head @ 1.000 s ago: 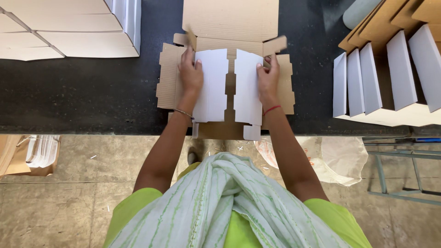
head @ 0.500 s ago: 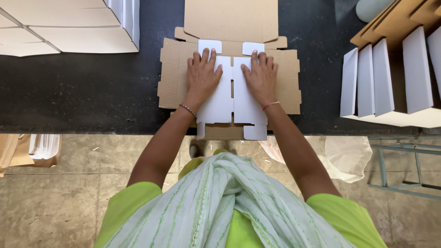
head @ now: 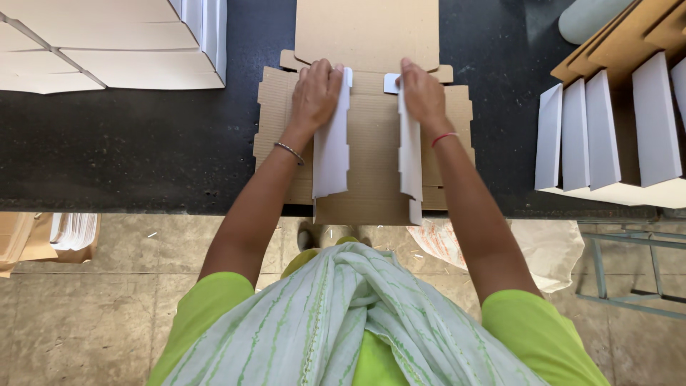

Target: The person folds flat cardboard blanks into open boxes at a workbench, pressing the sides and tucking the flaps to shape each box, then places the finished box on a stack beside them and reaches for the next flat blank, repeating the process.

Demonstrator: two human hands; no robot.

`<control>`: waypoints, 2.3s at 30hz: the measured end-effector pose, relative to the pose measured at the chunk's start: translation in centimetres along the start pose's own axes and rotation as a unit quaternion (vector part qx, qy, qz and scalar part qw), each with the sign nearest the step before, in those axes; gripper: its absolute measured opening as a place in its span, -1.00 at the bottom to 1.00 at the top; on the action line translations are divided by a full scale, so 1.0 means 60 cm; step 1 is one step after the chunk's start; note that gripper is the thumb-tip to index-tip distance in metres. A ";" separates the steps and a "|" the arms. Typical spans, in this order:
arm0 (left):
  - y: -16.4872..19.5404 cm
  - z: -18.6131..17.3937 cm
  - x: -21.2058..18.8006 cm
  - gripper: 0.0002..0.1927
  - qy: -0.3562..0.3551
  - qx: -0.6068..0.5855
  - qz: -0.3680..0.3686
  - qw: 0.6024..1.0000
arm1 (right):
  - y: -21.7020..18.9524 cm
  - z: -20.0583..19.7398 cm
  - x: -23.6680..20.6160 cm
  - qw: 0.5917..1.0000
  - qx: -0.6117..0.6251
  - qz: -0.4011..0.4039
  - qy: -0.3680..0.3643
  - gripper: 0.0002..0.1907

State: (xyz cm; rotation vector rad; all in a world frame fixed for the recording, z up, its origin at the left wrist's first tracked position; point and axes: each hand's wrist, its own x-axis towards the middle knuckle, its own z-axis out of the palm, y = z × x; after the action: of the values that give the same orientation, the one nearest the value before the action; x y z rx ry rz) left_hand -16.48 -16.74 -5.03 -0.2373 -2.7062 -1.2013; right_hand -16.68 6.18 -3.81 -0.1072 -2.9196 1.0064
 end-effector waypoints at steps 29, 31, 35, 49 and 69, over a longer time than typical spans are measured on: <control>0.029 -0.021 -0.461 -0.44 -0.038 0.025 0.137 0.990 | 0.060 -0.026 -0.498 0.980 -0.023 -0.195 -0.027 -0.63; 0.032 -0.021 -0.448 -0.49 -0.031 0.037 0.133 0.990 | 0.036 -0.046 -0.495 0.983 -0.013 -0.179 -0.036 -0.67; 0.031 -0.029 -0.427 -0.50 -0.015 0.084 0.201 0.976 | -0.005 -0.064 -0.490 0.965 0.007 -0.262 -0.019 -0.73; 0.121 -0.094 -0.398 -0.55 0.082 0.055 0.202 0.974 | 0.012 -0.012 -0.382 0.952 -0.042 -0.301 -0.032 -0.62; -0.037 -0.022 0.038 0.02 0.009 -0.306 -0.111 0.945 | 0.020 0.018 -0.320 0.965 -0.056 -0.254 0.027 -0.82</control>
State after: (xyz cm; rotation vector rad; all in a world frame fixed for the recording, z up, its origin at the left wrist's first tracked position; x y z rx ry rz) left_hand -19.03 -19.02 -5.27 0.0106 -2.3045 -2.0761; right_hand 2.44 4.87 -5.91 0.5693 -2.7241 0.7362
